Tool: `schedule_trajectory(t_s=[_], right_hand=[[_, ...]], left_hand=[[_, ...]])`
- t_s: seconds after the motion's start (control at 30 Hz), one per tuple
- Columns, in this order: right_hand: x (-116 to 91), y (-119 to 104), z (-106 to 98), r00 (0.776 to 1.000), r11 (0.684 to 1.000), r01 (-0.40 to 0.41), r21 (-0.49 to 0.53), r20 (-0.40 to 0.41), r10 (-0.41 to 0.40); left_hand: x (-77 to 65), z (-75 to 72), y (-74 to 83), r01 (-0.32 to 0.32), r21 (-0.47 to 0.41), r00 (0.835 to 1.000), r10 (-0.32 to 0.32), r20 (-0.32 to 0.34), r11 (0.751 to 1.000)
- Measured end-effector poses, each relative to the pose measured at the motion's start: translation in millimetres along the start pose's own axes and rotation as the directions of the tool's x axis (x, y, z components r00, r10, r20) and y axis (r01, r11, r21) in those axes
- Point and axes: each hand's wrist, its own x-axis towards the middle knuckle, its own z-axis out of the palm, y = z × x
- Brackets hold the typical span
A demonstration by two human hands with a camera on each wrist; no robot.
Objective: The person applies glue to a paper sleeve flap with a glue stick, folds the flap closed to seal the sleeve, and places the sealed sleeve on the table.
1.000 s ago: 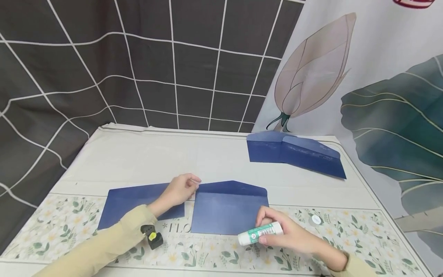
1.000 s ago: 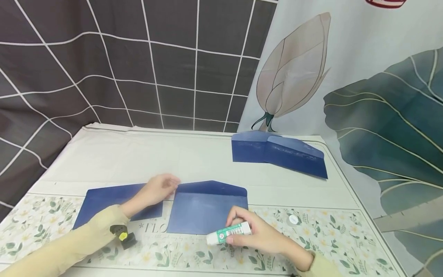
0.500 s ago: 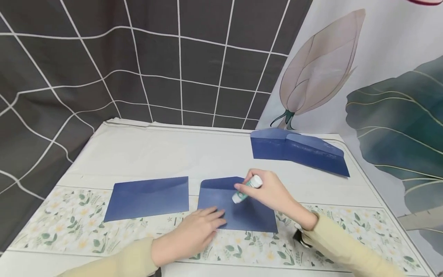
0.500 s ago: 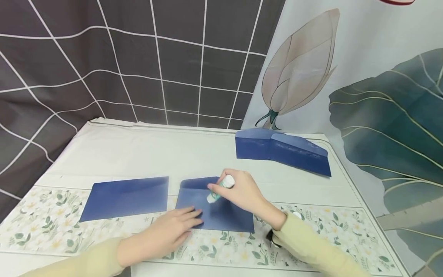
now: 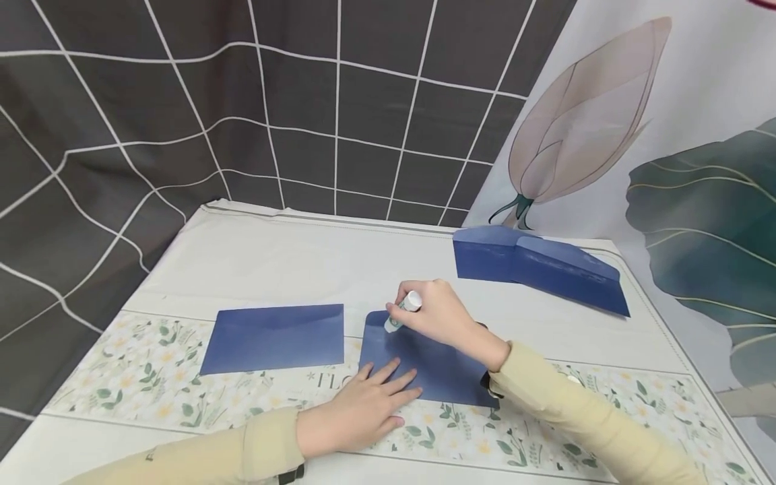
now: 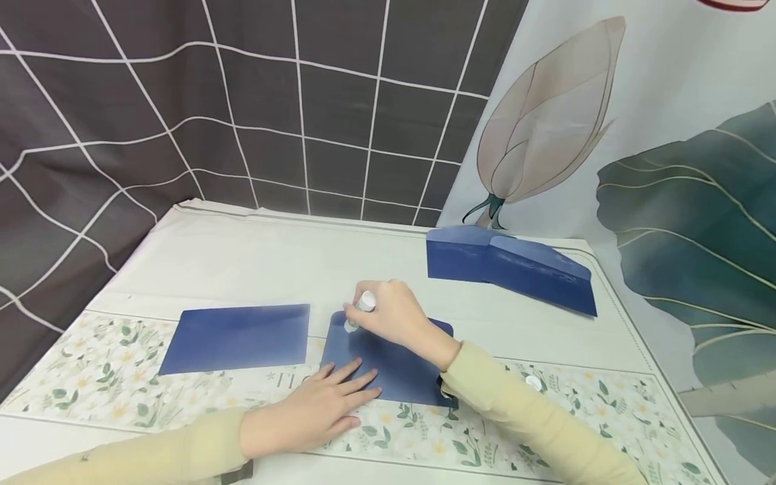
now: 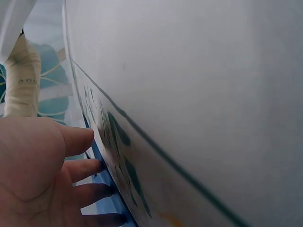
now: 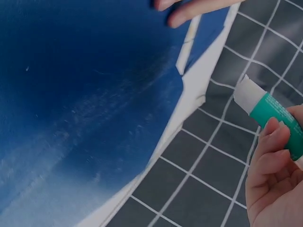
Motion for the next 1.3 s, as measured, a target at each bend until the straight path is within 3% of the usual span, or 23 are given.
schedule_trajectory(t_s=[0.47, 0.7, 0.93, 1.07, 1.3], right_hand=[[12.6, 10.5, 46.8, 0.991, 0.979, 0.128, -0.158, 0.05, -0.121], [13.6, 9.6, 53.9, 0.988, 0.969, 0.153, -0.197, 0.062, -0.143], [12.4, 6.2, 56.7, 0.981, 0.931, 0.196, -0.308, 0.067, -0.184], [13.1, 8.2, 57.5, 0.981, 0.94, 0.196, -0.278, 0.065, -0.185], [12.1, 11.1, 55.2, 0.983, 0.952, 0.182, -0.248, 0.074, -0.169]], left_hand=[[1.3, -0.7, -1.9, -0.009, 0.018, 1.0, 0.009, 0.013, 1.0], [3.2, -3.4, -4.8, -0.041, 0.072, 0.999, 0.04, 0.013, 0.997], [1.8, -5.5, -9.1, -0.032, -0.005, 0.998, 0.032, 0.053, 0.999], [1.1, -6.9, -10.6, -0.024, -0.062, 0.995, 0.03, 0.094, 0.998], [2.3, -9.5, -10.9, -0.02, -0.064, 0.994, 0.027, 0.108, 0.998]])
